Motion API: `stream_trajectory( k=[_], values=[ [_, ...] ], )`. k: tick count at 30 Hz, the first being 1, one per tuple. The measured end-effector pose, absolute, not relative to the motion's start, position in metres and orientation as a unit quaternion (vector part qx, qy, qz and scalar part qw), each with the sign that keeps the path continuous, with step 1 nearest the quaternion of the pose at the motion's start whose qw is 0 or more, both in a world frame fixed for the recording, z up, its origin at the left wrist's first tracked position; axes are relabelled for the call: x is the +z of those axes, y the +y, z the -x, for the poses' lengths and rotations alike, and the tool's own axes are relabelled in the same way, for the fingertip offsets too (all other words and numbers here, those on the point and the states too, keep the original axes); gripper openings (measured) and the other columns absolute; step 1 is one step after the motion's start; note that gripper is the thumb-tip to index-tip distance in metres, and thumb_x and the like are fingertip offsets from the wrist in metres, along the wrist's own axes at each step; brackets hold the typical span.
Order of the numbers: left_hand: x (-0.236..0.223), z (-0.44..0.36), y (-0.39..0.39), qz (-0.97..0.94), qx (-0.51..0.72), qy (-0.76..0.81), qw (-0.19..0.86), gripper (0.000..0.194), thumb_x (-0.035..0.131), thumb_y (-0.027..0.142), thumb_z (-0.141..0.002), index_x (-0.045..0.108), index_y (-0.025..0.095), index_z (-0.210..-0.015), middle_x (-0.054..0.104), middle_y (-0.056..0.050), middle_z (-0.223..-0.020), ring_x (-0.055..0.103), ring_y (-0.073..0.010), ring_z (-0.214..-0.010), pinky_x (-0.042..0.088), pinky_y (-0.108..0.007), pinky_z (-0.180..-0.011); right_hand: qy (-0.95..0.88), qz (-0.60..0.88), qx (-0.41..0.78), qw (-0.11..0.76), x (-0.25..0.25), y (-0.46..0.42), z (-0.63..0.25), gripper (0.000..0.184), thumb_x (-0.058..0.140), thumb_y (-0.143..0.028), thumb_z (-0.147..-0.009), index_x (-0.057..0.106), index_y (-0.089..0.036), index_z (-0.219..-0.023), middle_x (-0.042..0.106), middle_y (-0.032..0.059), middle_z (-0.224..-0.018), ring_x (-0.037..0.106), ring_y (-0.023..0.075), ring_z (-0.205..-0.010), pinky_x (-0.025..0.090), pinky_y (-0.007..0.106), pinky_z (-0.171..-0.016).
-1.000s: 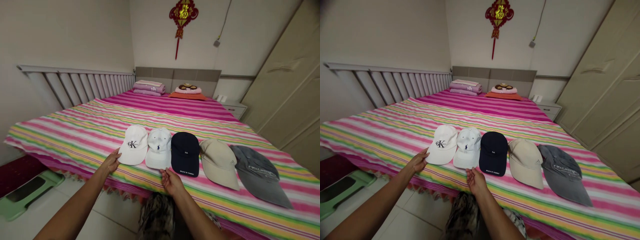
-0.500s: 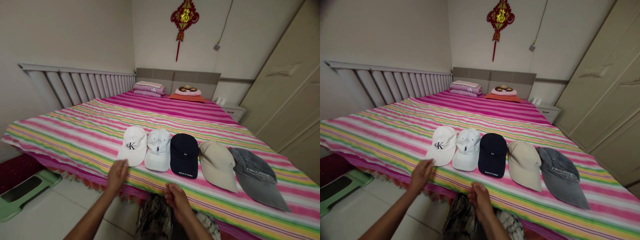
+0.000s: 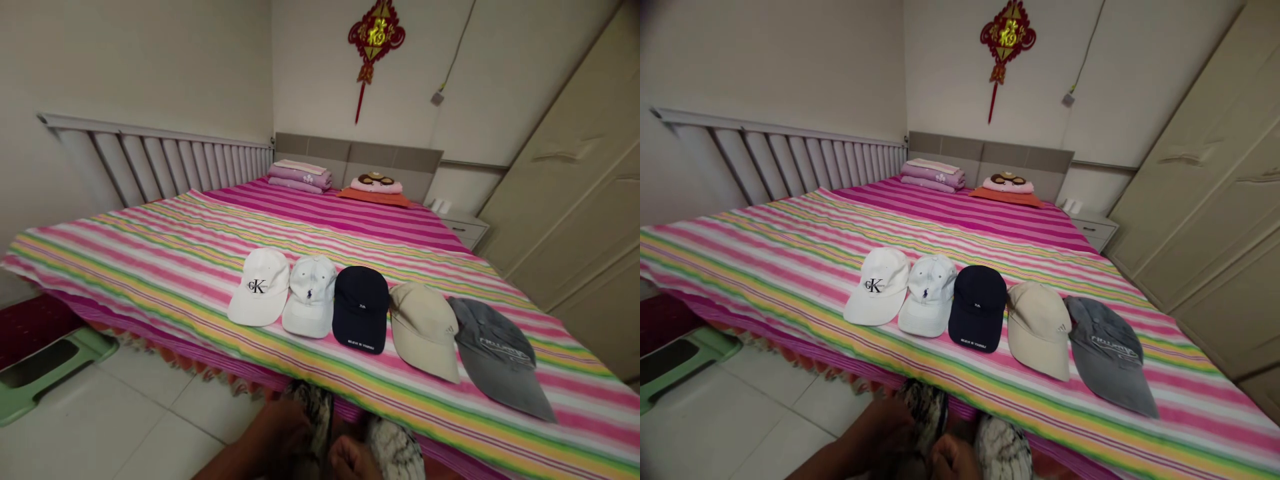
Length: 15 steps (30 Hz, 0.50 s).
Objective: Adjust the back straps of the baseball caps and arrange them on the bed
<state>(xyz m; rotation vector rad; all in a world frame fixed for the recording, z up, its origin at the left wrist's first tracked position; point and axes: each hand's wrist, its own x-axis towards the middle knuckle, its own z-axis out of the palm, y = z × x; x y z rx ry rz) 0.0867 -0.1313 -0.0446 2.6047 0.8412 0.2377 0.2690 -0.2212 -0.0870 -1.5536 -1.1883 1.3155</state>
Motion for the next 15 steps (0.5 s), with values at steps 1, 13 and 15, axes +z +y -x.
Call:
stream_trajectory(
  k=[1, 13, 15],
  values=[
    [-0.034, -0.087, -0.130, -0.936, 0.099, 0.290, 0.173, 0.031, 0.039, 0.028, -0.086, 0.060, 0.018, -0.065, 0.061, -0.005, -0.064, 0.053, -0.0148, -0.059, 0.038, -0.024, -0.056, -0.490, 0.613, 0.486, 0.384, -0.076, -0.221, -0.272, 0.014, 0.053, -0.028, -0.070, 0.054, -0.018, -0.060, 0.052, -0.0030, -0.051, 0.046, 0.0119, -0.050, 0.034, 0.022, -0.051],
    [0.079, -0.078, -0.102, -0.804, 0.483, 0.316, -0.142, 0.024, 0.058, 0.020, -0.079, 0.057, 0.015, -0.103, 0.053, 0.002, -0.055, 0.050, -0.0111, -0.053, 0.038, -0.023, -0.056, -0.569, 0.601, -0.184, 0.530, 0.082, -0.219, -0.323, 0.019, 0.060, -0.026, -0.079, 0.059, -0.016, -0.096, 0.049, -0.0062, -0.050, 0.045, 0.0082, -0.039, 0.039, 0.019, -0.045],
    [0.086, -0.079, -0.102, -0.776, 0.495, 0.349, -0.178, 0.037, 0.060, 0.022, -0.078, 0.052, 0.016, -0.114, 0.049, 0.005, -0.051, 0.046, -0.0091, -0.047, 0.036, -0.022, -0.053, -0.533, 0.614, -0.217, 0.541, 0.091, -0.219, -0.323, 0.040, 0.059, -0.022, -0.080, 0.050, -0.014, -0.119, 0.045, -0.0084, -0.048, 0.041, 0.0076, -0.036, 0.036, 0.018, -0.042]
  ],
)
